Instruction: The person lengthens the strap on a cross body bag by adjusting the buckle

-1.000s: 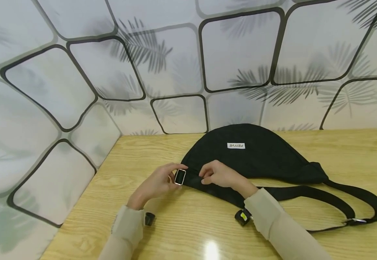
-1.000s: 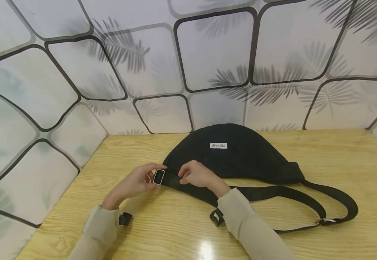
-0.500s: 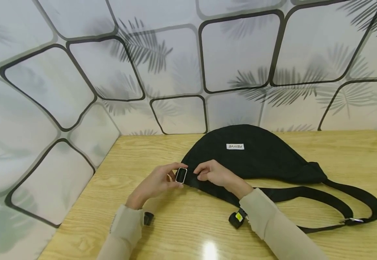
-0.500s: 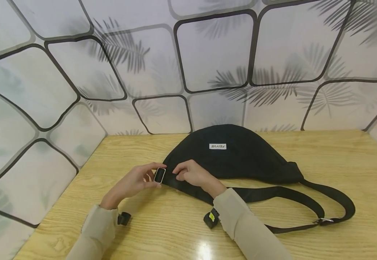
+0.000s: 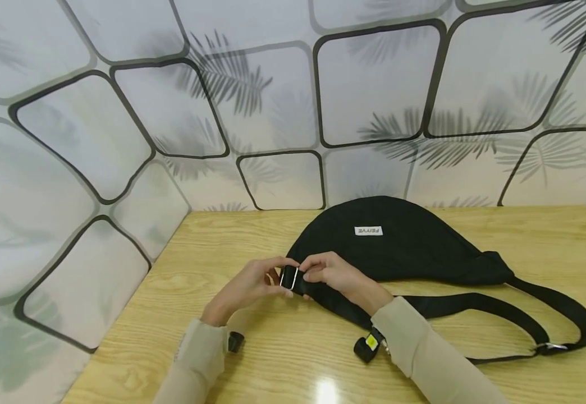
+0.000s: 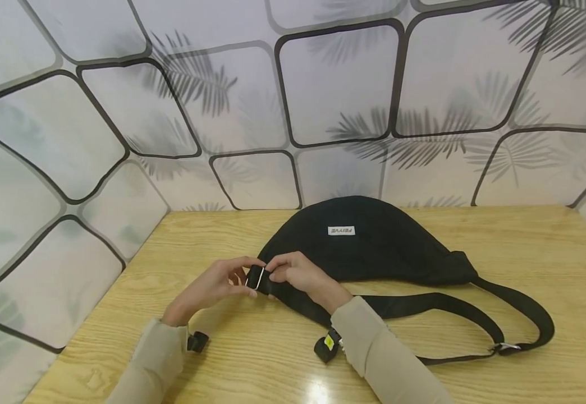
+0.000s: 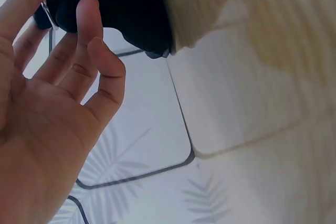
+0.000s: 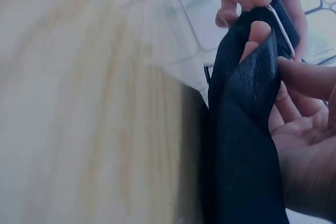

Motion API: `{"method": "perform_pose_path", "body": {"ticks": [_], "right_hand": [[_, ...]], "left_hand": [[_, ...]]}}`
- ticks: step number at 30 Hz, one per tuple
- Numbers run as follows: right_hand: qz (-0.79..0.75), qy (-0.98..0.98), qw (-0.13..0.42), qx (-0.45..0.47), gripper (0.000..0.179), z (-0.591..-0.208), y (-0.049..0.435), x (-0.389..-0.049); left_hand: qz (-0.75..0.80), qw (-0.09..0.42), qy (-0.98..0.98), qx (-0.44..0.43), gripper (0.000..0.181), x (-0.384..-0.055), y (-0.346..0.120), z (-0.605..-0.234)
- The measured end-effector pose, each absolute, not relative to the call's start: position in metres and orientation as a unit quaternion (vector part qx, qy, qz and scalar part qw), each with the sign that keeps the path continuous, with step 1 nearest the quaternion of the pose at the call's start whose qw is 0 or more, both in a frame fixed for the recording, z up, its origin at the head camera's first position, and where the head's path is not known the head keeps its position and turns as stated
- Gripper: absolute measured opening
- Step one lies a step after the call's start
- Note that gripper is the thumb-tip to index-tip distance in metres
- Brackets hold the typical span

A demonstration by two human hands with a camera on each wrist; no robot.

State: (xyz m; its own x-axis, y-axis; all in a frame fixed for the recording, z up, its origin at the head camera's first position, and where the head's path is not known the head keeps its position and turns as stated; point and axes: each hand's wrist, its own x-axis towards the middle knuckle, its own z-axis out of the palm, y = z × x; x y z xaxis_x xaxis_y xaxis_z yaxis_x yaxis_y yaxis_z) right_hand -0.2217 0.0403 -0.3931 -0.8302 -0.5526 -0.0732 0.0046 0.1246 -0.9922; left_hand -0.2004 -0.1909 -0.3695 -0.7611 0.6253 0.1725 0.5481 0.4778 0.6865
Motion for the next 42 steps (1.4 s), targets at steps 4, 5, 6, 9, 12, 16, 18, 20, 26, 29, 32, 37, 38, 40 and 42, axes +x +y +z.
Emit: {"method": "perform_pose_path", "body": {"ticks": [4, 5, 6, 9, 12, 16, 18, 20, 26, 29, 32, 37, 38, 40, 42], "right_hand": [[-0.622, 0.724, 0.223, -0.194, 0.014, -0.392, 0.041, -0.221], [-0.616, 0.729, 0.224, -0.197, 0.015, -0.392, 0.042, -0.221], [-0.607, 0.735, 0.224, -0.202, 0.016, -0.39, 0.044, -0.221], [-0.578, 0.754, 0.23, -0.209, 0.02, -0.388, 0.052, -0.222], [-0.555, 0.769, 0.239, -0.21, 0.021, -0.386, 0.06, -0.223], [-0.548, 0.772, 0.243, -0.211, 0.02, -0.385, 0.065, -0.223], [-0.551, 0.77, 0.237, -0.216, 0.018, -0.385, 0.064, -0.222], [-0.558, 0.767, 0.229, -0.219, 0.015, -0.385, 0.061, -0.221], [-0.575, 0.76, 0.212, -0.216, 0.01, -0.386, 0.051, -0.218], [-0.581, 0.756, 0.21, -0.215, 0.009, -0.385, 0.048, -0.217], [-0.59, 0.745, 0.22, -0.222, 0.01, -0.384, 0.047, -0.217], [-0.572, 0.748, 0.24, -0.237, 0.014, -0.382, 0.054, -0.22], [-0.561, 0.756, 0.239, -0.238, 0.015, -0.381, 0.057, -0.22], [-0.541, 0.771, 0.24, -0.235, 0.016, -0.38, 0.062, -0.222], [-0.528, 0.78, 0.245, -0.23, 0.018, -0.379, 0.066, -0.223]], "left_hand": [[0.377, 0.056, 0.858, 0.343, 0.046, -0.2, -0.189, -0.372], [0.376, 0.054, 0.86, 0.342, 0.046, -0.2, -0.189, -0.372], [0.374, 0.052, 0.861, 0.341, 0.046, -0.199, -0.189, -0.371], [0.369, 0.046, 0.864, 0.34, 0.046, -0.199, -0.19, -0.37], [0.368, 0.043, 0.865, 0.337, 0.047, -0.198, -0.192, -0.368], [0.373, 0.042, 0.865, 0.334, 0.049, -0.198, -0.193, -0.367], [0.378, 0.043, 0.862, 0.333, 0.049, -0.199, -0.193, -0.369], [0.385, 0.042, 0.86, 0.331, 0.049, -0.198, -0.192, -0.369], [0.391, 0.039, 0.853, 0.343, 0.047, -0.198, -0.187, -0.37], [0.38, 0.042, 0.853, 0.355, 0.047, -0.198, -0.183, -0.37], [0.372, 0.049, 0.857, 0.354, 0.047, -0.198, -0.181, -0.369], [0.372, 0.054, 0.86, 0.346, 0.047, -0.198, -0.184, -0.369], [0.372, 0.053, 0.86, 0.345, 0.047, -0.198, -0.185, -0.368], [0.373, 0.051, 0.861, 0.343, 0.046, -0.198, -0.188, -0.368], [0.374, 0.05, 0.861, 0.341, 0.046, -0.198, -0.19, -0.367]]}}
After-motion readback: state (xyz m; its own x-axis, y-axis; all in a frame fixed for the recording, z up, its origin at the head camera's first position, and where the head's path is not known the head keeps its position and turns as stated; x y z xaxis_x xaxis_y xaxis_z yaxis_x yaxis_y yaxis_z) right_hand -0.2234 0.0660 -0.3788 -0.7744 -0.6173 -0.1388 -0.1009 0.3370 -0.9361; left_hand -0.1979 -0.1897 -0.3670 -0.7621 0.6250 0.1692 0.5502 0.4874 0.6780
